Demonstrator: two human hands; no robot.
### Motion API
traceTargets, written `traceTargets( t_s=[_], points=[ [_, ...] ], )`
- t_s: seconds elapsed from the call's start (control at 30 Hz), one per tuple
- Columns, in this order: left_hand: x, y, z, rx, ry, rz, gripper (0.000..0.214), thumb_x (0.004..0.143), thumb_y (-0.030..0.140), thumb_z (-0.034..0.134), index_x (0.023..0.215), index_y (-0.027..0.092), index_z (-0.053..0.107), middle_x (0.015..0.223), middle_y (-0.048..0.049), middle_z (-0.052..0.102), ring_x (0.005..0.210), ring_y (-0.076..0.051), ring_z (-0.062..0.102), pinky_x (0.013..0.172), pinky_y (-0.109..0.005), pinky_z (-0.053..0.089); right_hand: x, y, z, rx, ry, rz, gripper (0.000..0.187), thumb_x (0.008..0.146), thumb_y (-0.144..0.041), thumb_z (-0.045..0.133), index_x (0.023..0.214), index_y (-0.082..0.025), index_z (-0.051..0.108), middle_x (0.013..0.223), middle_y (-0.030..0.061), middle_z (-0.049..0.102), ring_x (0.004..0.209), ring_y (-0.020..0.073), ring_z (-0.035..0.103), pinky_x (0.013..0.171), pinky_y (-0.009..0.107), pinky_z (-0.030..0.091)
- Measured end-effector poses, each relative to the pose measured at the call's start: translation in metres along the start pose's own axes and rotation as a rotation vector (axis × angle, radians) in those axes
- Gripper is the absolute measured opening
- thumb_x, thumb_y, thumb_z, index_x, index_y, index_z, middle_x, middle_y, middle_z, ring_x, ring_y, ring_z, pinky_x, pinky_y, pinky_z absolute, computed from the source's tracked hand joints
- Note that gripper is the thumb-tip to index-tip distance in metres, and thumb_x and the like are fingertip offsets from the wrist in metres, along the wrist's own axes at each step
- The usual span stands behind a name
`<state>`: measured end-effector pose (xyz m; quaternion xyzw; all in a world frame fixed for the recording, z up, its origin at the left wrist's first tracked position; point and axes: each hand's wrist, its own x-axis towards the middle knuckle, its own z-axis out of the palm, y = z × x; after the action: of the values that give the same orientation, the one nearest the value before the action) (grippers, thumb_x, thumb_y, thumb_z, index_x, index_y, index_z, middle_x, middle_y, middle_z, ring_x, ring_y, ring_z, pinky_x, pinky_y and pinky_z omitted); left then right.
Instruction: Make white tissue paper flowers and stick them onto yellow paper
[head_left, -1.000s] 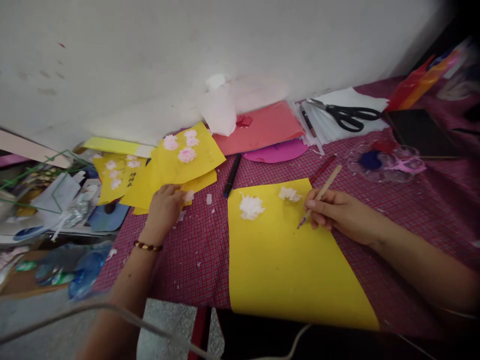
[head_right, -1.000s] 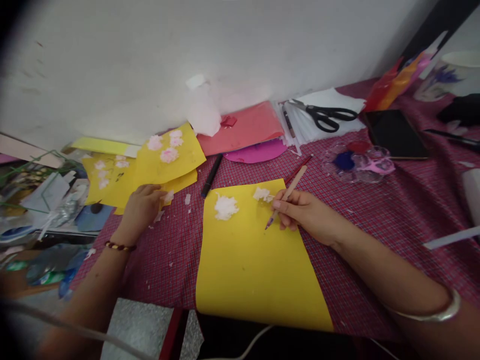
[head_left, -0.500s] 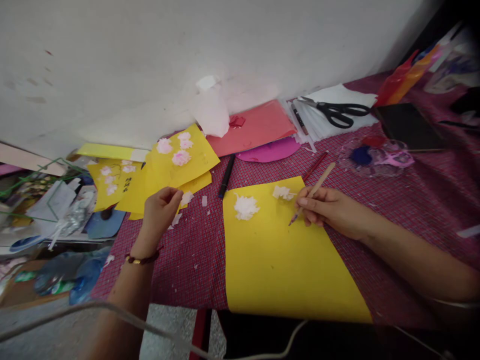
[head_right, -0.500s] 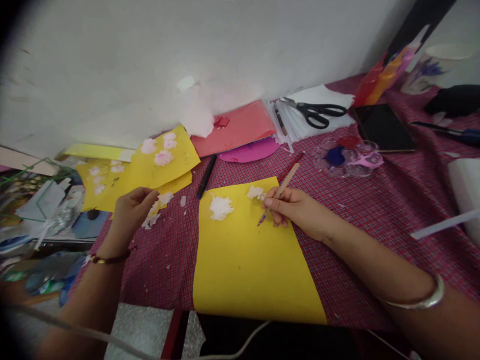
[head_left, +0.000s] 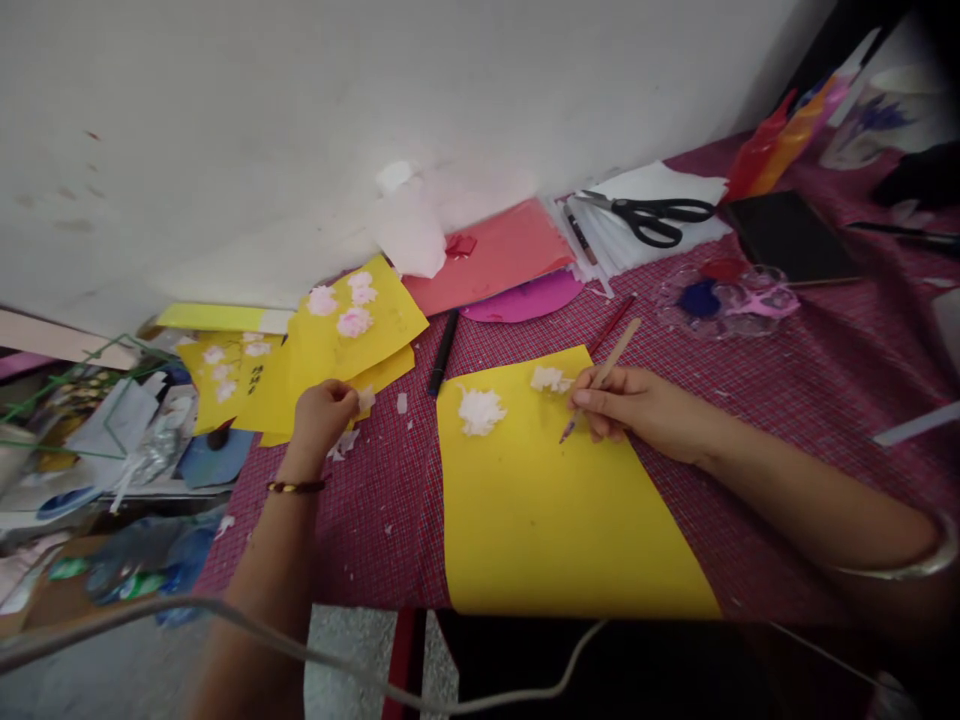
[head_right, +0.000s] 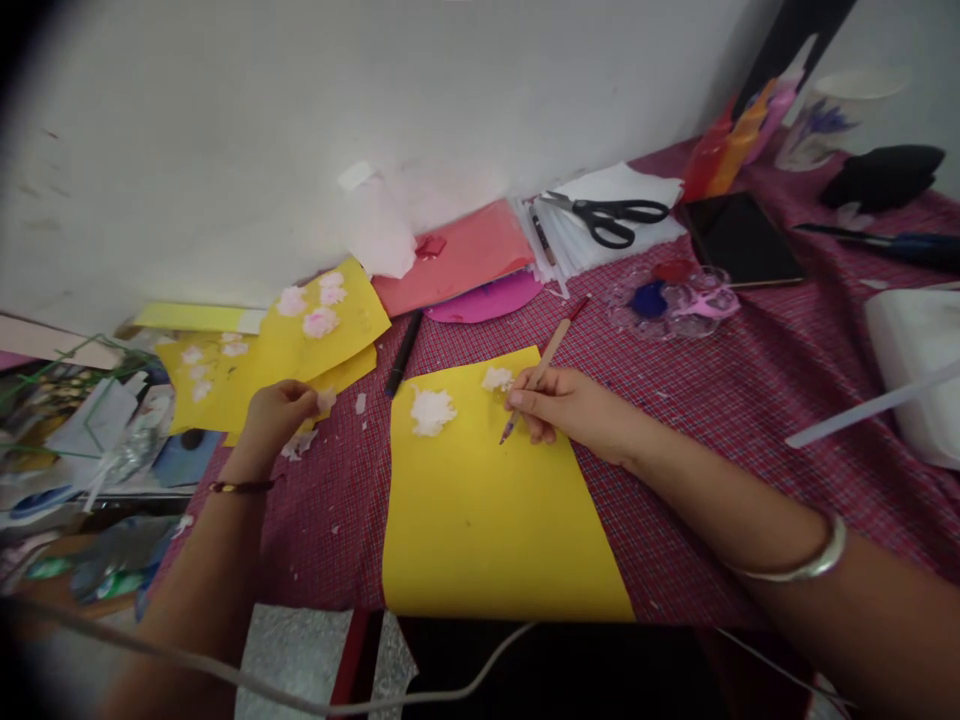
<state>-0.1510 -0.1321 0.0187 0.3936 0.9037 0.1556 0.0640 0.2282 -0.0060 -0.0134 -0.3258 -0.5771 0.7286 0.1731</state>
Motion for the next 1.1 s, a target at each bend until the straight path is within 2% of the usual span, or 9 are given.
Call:
traceTargets(
  t_s=[0.07,0.13,0.23,0.3,0.47,0.67,0.87,1.0,1.1],
  points=[
    [-0.01,0.007,-0.009,-0.161,0.02,-0.014,0.012,0.069,0.029,0.055,0.067,0.018,0.06,0.062,-0.0014,0.06,0.061,-0.017,0.057,0.058,-0.027,0.041,0.0,0.0,0.0,0.019,-0.002,-0.008,0.034,0.075,-0.049,0.069,0.077,-0.018,0.055,0.051,-0.0052,0.051,0.045,0.0067,0.047,0.042,0.02,0.03],
    [-0.026,0.023,-0.018,-0.497,0.015,-0.029,0.011,0.067,0.028,0.061,0.069,0.018,0.059,0.066,0.0001,0.061,0.064,-0.014,0.058,0.062,-0.025,0.045,0.001,0.001,0.0,0.056,-0.001,-0.029,0.033,0.076,-0.048,0.069,0.078,-0.017,0.056,0.051,-0.0051,0.052,0.045,0.0063,0.048,0.042,0.02,0.031],
    [-0.053,0.058,-0.024,-0.979,-0.209,-0.038,0.014,0.068,0.028,0.069,0.073,0.019,0.059,0.074,-0.0001,0.065,0.067,-0.013,0.06,0.064,-0.024,0.048,0.002,0.002,0.001,0.136,0.024,-0.109,0.032,0.081,-0.047,0.065,0.086,-0.016,0.06,0.054,-0.0041,0.056,0.046,0.0059,0.05,0.042,0.018,0.033],
    [-0.07,0.083,-0.02,-1.101,-0.357,-0.02,0.013,0.07,0.027,0.07,0.07,0.02,0.059,0.073,-0.0012,0.064,0.067,-0.014,0.06,0.062,-0.024,0.049,0.001,0.001,0.004,0.187,0.045,-0.185,0.031,0.084,-0.045,0.062,0.094,-0.015,0.062,0.061,-0.0023,0.061,0.048,0.0058,0.053,0.044,0.018,0.037],
    [-0.094,0.133,0.01,-1.074,-0.639,0.11,0.011,0.074,0.027,0.069,0.07,0.02,0.064,0.066,-0.0016,0.061,0.061,-0.013,0.056,0.057,-0.023,0.048,-0.001,-0.002,0.016,0.244,0.019,-0.281,0.027,0.083,-0.04,0.065,0.092,-0.015,0.063,0.078,0.0005,0.068,0.056,0.0063,0.058,0.056,0.021,0.049],
    [-0.092,0.167,0.05,-1.048,-0.819,0.189,0.019,0.066,0.031,0.077,0.067,0.017,0.065,0.065,-0.0016,0.063,0.058,-0.012,0.056,0.053,-0.022,0.045,0.004,0.003,0.023,0.296,-0.016,-0.314,0.024,0.072,-0.028,0.074,0.08,-0.015,0.056,0.073,-0.0037,0.058,0.063,0.006,0.053,0.06,0.019,0.044],
    [-0.093,0.178,0.065,-1.189,-0.934,0.023,0.041,0.064,0.055,0.074,0.081,0.018,0.067,0.066,-0.0028,0.065,0.056,-0.014,0.058,0.053,-0.027,0.049,0.006,0.004,0.016,0.122,0.118,-0.436,0.012,0.073,-0.017,0.063,0.075,-0.017,0.051,0.07,-0.0039,0.053,0.064,0.0085,0.048,0.059,0.021,0.039],
    [-0.103,0.175,0.071,-1.171,-0.857,0.045,0.022,0.061,0.03,0.081,0.074,0.018,0.068,0.063,0.0011,0.061,0.055,-0.008,0.052,0.052,-0.021,0.043,-0.001,-0.003,0.015,0.043,0.112,-0.457,0.016,0.073,-0.023,0.066,0.075,-0.017,0.052,0.072,-0.0035,0.052,0.067,0.0096,0.048,0.061,0.023,0.04],
    [-0.107,0.172,0.072,-1.266,-0.741,0.05,0.015,0.062,0.022,0.078,0.071,0.019,0.067,0.068,0.0019,0.062,0.06,-0.008,0.053,0.056,-0.02,0.043,-0.008,-0.008,0.016,0.021,0.135,-0.488,0.014,0.077,-0.026,0.065,0.081,-0.017,0.055,0.077,-0.0022,0.056,0.07,0.0099,0.051,0.065,0.024,0.043]
  ],
)
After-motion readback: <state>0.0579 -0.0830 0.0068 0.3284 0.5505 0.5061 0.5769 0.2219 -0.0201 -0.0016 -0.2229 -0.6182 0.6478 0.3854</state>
